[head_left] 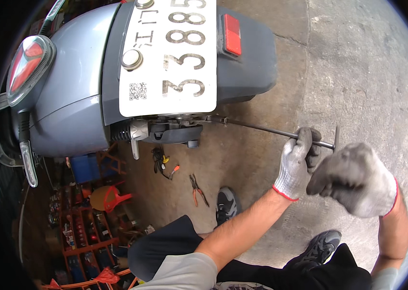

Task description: Using tools to repair and service various components of a motorcycle, including the rear assembly and front controls.

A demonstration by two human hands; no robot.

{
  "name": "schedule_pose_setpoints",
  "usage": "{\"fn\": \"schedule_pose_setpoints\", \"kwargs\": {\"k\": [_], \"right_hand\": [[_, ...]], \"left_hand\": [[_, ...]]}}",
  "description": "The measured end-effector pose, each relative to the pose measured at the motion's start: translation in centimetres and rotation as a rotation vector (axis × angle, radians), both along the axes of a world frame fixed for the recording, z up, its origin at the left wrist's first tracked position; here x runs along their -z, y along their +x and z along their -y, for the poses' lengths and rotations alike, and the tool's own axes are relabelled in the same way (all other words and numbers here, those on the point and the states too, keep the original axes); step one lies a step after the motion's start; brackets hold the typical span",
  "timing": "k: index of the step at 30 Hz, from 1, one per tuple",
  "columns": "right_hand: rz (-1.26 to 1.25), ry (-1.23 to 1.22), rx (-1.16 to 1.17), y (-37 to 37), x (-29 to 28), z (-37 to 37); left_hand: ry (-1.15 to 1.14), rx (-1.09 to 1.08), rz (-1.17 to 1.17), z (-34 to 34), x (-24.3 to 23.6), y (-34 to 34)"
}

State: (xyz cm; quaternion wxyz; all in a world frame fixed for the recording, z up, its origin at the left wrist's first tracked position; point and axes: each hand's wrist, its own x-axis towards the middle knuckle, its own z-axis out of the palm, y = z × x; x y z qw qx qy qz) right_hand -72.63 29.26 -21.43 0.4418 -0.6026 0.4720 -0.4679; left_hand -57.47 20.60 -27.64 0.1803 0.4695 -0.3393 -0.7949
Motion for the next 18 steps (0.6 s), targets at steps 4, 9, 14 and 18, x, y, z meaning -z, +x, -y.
{"fn": "schedule_pose_setpoints", "kwargs": {"k": [4, 9, 14, 18], "right_hand": [[-0.370, 0.119, -0.037, 3.4, 5.4, -3.0], [0.293, 0.774, 0.064, 2.0, 7.1, -1.5], [0.693, 0.870, 0.376, 2.5, 7.0, -1.1], [1.374, 0.841, 0.503, 3.6, 8.4, -1.8]], "left_hand": [[0.091, 0.024, -0.191, 0.5, 0.8, -0.2], [0.115, -0.019, -0.243, 0.5, 0.1, -0.6], [0.141, -0.048, -0.300, 1.1, 0.5, -1.2], [0.148, -0.047, -0.341, 0.7, 0.9, -0.8]]}}
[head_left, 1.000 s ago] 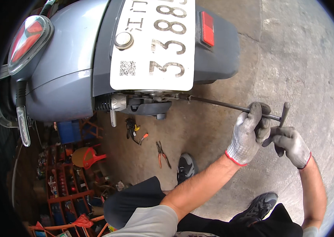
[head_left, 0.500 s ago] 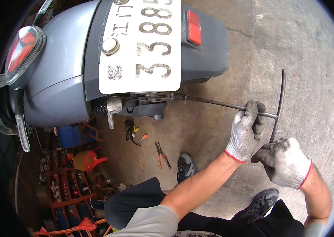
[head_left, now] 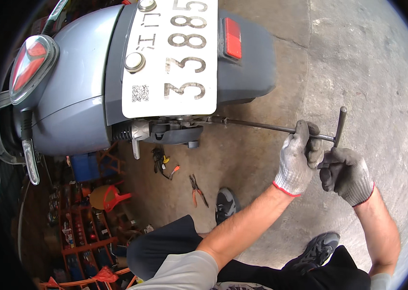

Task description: Using tools to repair and service various components of a motorcycle, including the rear assembly and front controls.

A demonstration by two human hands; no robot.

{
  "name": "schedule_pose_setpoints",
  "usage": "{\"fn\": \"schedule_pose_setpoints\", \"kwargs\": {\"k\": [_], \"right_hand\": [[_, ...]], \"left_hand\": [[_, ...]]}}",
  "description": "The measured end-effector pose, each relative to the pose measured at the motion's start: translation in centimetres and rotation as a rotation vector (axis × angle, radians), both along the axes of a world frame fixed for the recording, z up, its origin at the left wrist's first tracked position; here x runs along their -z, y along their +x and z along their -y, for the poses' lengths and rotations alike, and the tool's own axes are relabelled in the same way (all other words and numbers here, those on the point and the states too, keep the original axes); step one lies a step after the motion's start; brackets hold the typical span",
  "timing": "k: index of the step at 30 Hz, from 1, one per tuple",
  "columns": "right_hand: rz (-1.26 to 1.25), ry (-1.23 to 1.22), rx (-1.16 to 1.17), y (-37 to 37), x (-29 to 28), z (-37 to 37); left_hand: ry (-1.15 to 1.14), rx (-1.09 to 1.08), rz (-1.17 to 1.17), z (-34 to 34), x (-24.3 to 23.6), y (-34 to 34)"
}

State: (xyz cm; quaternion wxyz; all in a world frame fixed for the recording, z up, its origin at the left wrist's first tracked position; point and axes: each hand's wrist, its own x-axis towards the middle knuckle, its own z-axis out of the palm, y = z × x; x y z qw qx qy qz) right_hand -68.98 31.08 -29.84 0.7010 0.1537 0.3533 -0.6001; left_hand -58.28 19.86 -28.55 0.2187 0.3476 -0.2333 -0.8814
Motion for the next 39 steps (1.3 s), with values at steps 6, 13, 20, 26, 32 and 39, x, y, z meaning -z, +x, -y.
{"fn": "schedule_pose_setpoints", "kwargs": {"k": [6, 13, 20, 26, 32, 39], "right_hand": [[0.190, -0.106, 0.019, 1.0, 0.6, -0.2], [0.204, 0.030, 0.050, 1.8, -0.4, 0.3], [-0.011, 0.036, 0.148, 1.1, 0.9, 1.0], [-1.162, -0.047, -0.007, -0.2, -3.3, 3.2], [-0.762, 0.020, -0.016, -1.1, -3.0, 1.4], [-1.695, 0.162, -0.119, -1.0, -0.1, 3.0]], "left_hand": [[-0.008, 0.023, 0.054, 0.1, 0.0, 0.4], [-0.080, 0.088, 0.187, -0.2, -0.1, 1.3], [-0.093, 0.117, 0.181, -0.4, -0.1, 1.5], [-0.101, 0.100, 0.305, -1.3, 0.0, 2.7], [-0.219, 0.263, 0.327, -2.7, -0.3, 3.1], [0.022, 0.168, 0.445, -5.3, 3.5, 6.8]]}}
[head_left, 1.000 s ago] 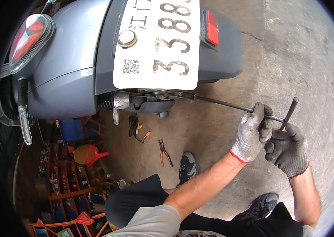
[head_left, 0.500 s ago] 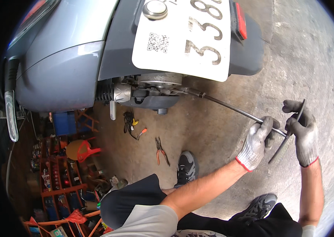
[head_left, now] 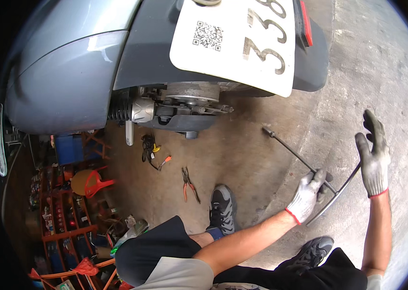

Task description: Using tools to repair and service various components of a motorcycle, including the rear assembly and front controls.

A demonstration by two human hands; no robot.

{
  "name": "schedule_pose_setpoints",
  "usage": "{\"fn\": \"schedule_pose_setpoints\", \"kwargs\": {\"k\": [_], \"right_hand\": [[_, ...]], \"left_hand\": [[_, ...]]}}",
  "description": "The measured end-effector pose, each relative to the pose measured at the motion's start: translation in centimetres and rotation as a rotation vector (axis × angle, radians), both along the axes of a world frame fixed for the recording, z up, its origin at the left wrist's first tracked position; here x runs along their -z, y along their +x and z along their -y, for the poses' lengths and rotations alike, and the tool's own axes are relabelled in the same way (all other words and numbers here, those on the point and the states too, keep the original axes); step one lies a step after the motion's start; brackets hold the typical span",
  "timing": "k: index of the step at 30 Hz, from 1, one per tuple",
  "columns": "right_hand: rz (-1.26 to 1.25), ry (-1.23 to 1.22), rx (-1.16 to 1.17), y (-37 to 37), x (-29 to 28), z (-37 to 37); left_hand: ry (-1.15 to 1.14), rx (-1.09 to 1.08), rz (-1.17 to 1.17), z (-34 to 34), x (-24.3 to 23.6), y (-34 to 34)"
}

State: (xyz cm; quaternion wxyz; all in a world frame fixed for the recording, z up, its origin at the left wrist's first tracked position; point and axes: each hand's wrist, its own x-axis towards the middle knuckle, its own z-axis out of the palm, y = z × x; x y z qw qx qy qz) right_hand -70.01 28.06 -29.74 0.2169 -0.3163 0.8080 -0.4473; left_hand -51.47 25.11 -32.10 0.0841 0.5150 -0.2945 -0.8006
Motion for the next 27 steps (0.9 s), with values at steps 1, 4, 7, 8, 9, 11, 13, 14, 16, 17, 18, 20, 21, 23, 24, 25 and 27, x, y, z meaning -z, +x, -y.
{"fn": "schedule_pose_setpoints", "kwargs": {"k": [1, 4, 7, 8, 9, 11, 13, 14, 16, 17, 18, 20, 21, 23, 24, 25, 27], "right_hand": [[-0.154, 0.064, -0.100, 0.0, -0.2, 1.3], [-0.261, -0.143, -0.233, 1.8, -2.4, 6.4], [-0.305, -0.197, -0.258, 3.9, -3.7, 11.6], [-0.303, -0.197, -0.257, 4.2, -4.1, 13.2], [-0.237, -0.204, -0.407, 4.4, -4.2, 14.7], [-0.168, -0.215, -0.552, 4.1, -3.5, 16.9], [-0.667, -0.495, -0.499, 4.3, -2.5, 18.7], [-0.672, -0.418, -0.602, 3.7, -2.1, 18.5], [-0.650, -0.450, -0.576, 4.0, -1.5, 19.0], [-0.634, -0.481, -0.550, 4.2, -1.2, 19.2], [-0.620, -0.510, -0.524, 4.3, -0.9, 19.3], [-0.594, -0.567, -0.471, 4.2, -0.5, 19.4], [-0.594, -0.563, -0.470, 4.2, -0.4, 19.5], [-0.606, -0.556, -0.474, 4.0, -0.3, 19.4], [-0.614, -0.553, -0.476, 3.9, -0.3, 19.4], [-0.622, -0.551, -0.478, 3.7, -0.2, 19.4], [-0.636, -0.552, -0.482, 3.6, -0.3, 19.4]], "left_hand": [[-0.094, 0.070, 0.074, 0.4, 0.9, 1.4], [-0.282, 0.212, 0.210, 0.8, 3.7, 3.9], [-0.336, 0.244, 0.281, 0.7, 6.4, 6.3], [-0.342, 0.263, 0.295, 0.7, 6.2, 6.8], [-0.343, 0.283, 0.307, 0.7, 6.1, 7.1], [-0.339, 0.312, 0.330, 0.8, 6.0, 7.6], [-0.331, 0.342, 0.353, 1.0, 5.7, 7.9], [-0.331, 0.330, 0.335, 1.0, 5.6, 7.9], [-0.302, 0.304, 0.325, 1.2, 5.6, 8.1], [-0.298, 0.307, 0.327, 1.4, 5.5, 8.1], [-0.290, 0.317, 0.319, 1.5, 5.5, 8.1], [-0.278, 0.331, 0.308, 1.8, 5.5, 8.0], [-0.279, 0.320, 0.300, 2.0, 5.5, 8.0], [-0.279, 0.310, 0.290, 2.2, 5.6, 7.9], [-0.286, 0.305, 0.283, 2.5, 5.6, 7.7], [-0.294, 0.299, 0.275, 2.7, 5.5, 7.4], [-0.307, 0.312, 0.291, 3.0, 5.4, 7.2]]}}
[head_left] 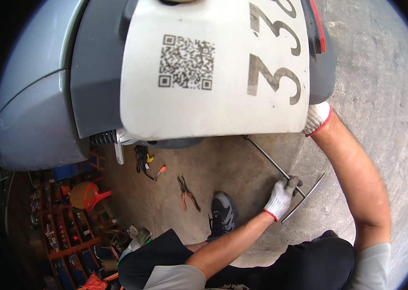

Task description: Using tools to repair and service various components of a motorcycle, including the rear assembly and front controls.

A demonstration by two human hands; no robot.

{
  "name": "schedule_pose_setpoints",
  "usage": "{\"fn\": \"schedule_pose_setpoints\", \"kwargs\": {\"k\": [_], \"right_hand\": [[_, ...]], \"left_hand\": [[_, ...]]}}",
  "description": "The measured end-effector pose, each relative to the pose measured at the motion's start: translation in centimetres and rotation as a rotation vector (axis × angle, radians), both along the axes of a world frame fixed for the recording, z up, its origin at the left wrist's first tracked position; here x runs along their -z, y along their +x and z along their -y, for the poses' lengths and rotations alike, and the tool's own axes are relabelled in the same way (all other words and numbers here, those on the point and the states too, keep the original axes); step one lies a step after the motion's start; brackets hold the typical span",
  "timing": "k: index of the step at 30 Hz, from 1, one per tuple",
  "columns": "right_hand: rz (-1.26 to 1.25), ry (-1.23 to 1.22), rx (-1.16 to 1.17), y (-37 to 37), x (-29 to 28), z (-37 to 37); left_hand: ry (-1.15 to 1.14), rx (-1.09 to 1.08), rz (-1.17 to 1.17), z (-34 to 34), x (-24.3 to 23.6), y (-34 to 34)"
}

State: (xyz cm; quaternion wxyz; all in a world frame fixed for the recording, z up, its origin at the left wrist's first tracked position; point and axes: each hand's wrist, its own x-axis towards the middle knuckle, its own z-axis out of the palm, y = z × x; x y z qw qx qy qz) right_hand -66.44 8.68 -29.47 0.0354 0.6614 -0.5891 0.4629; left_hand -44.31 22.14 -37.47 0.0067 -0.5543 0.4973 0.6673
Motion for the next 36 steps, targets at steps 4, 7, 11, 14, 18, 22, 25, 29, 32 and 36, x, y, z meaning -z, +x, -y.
{"fn": "schedule_pose_setpoints", "kwargs": {"k": [4, 7, 11, 14, 18, 22, 25, 29, 32, 36], "right_hand": [[-0.024, 0.001, -0.007, -0.1, 0.1, -0.2], [-0.012, -0.056, 0.007, 0.1, -0.1, -0.1], [0.057, -0.026, -0.020, -0.1, 0.7, -0.3], [0.172, 0.041, -0.077, -1.5, 1.8, -0.3], [0.192, 0.080, -0.078, -4.3, 3.9, 1.7], [0.201, 0.116, -0.089, -4.4, 4.6, 2.1], [0.215, 0.131, -0.101, -2.8, 4.3, 2.5], [0.221, 0.134, -0.110, -1.6, 2.9, 3.0], [0.224, 0.130, -0.115, -1.7, 2.6, 3.1], [0.210, 0.154, -0.107, -3.3, 3.1, 1.7]], "left_hand": [[-0.003, -0.020, 0.023, 0.3, -0.2, -0.2], [-0.031, -0.011, 0.040, 0.4, 0.4, 0.2], [-0.043, 0.011, 0.043, 0.6, 0.8, 0.6], [-0.031, 0.013, 0.043, 1.0, 1.1, 0.8], [-0.039, 0.024, 0.013, 0.7, 1.2, 0.6], [-0.002, 0.008, 0.018, 0.6, 1.0, 0.2], [0.041, 0.025, 0.065, 1.0, 0.3, 0.3], [-0.028, 0.028, 0.034, 1.4, 0.7, 0.7], [0.023, 0.170, 0.175, 2.9, -0.3, 0.2], [-0.733, 0.456, 0.307, 4.2, -2.3, -1.6]]}}
